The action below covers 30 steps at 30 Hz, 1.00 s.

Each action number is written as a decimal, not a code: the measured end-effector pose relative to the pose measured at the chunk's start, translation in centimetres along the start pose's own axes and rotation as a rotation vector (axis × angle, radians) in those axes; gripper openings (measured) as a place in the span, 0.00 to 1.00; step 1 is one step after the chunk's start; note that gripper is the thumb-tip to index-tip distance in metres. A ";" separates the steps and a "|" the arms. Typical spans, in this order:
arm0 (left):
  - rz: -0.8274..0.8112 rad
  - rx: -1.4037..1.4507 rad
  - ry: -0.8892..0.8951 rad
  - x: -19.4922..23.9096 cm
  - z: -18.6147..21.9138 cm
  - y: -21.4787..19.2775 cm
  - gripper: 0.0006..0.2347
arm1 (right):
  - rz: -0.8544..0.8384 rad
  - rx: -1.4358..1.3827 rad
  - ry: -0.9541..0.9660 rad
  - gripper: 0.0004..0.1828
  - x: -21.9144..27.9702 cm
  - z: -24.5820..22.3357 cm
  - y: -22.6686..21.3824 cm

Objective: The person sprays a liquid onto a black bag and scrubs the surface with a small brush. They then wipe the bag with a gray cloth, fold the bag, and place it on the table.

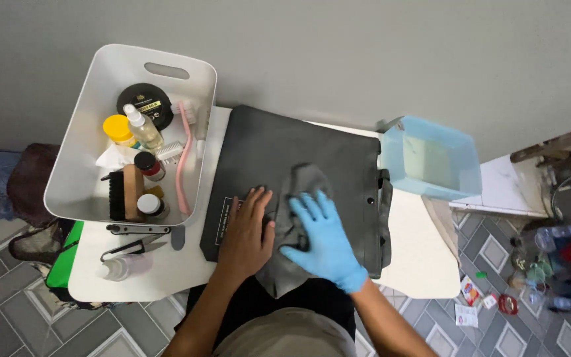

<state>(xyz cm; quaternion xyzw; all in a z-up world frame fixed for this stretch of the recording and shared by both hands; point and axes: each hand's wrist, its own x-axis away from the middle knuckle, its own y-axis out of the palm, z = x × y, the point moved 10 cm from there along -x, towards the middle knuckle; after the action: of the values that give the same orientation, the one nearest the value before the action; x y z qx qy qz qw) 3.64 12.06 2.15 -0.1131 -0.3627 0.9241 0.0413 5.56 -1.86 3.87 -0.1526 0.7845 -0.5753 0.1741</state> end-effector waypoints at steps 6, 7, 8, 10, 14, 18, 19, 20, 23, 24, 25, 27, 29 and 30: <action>-0.026 0.058 -0.013 -0.1 0.0 -0.2 0.24 | 0.103 -0.017 -0.356 0.31 -4.9 -1.3 2.2; -0.011 0.014 0.002 0.0 0.2 -0.2 0.24 | 0.144 -0.022 -0.386 0.30 -5.9 -0.8 2.1; 0.005 -0.032 0.014 0.1 0.3 -0.3 0.25 | 0.184 -0.029 -0.418 0.28 -6.8 -0.4 2.1; 0.013 -0.036 0.004 0.1 0.4 -0.5 0.27 | 0.225 -0.025 -0.391 0.28 -9.1 1.7 1.8; 0.037 -0.114 -0.007 0.0 0.6 -0.5 0.29 | 0.245 0.062 -0.084 0.31 -11.9 9.8 0.2; 0.072 -0.273 -0.005 0.0 0.3 0.4 0.26 | 0.229 0.024 0.207 0.36 -8.4 13.5 -1.4; 0.076 -0.289 -0.016 0.0 0.0 0.7 0.26 | 0.197 0.034 0.246 0.35 -6.9 13.5 -1.6; 0.083 -0.304 -0.025 -0.2 -0.1 0.9 0.26 | 0.168 0.047 0.285 0.33 -5.5 13.6 -2.0; 0.057 -0.283 -0.056 -0.5 0.0 0.8 0.26 | 0.101 0.223 0.257 0.30 -0.5 12.7 -1.4; 0.045 -0.279 -0.053 -0.4 0.1 0.9 0.26 | 0.095 0.223 0.268 0.30 1.0 11.9 -1.7; 0.030 -0.270 -0.060 -0.4 0.1 1.0 0.26 | 0.057 0.222 0.270 0.30 2.5 11.1 -1.8; 0.012 -0.265 -0.058 -0.5 0.2 1.1 0.26 | 0.026 0.218 0.280 0.29 4.9 9.9 -1.9; -0.019 -0.289 -0.061 -0.5 0.2 1.3 0.26 | -0.032 0.229 0.277 0.28 7.2 9.0 -1.1; -0.024 -0.290 -0.058 -0.4 -0.2 1.8 0.26 | -0.032 0.227 0.283 0.28 7.8 8.5 -1.2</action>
<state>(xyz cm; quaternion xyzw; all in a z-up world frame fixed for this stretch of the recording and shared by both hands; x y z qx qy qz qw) 4.11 10.78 0.85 -0.0870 -0.4947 0.8644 0.0250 2.42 -12.84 1.87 -0.0621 0.7287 -0.6785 0.0691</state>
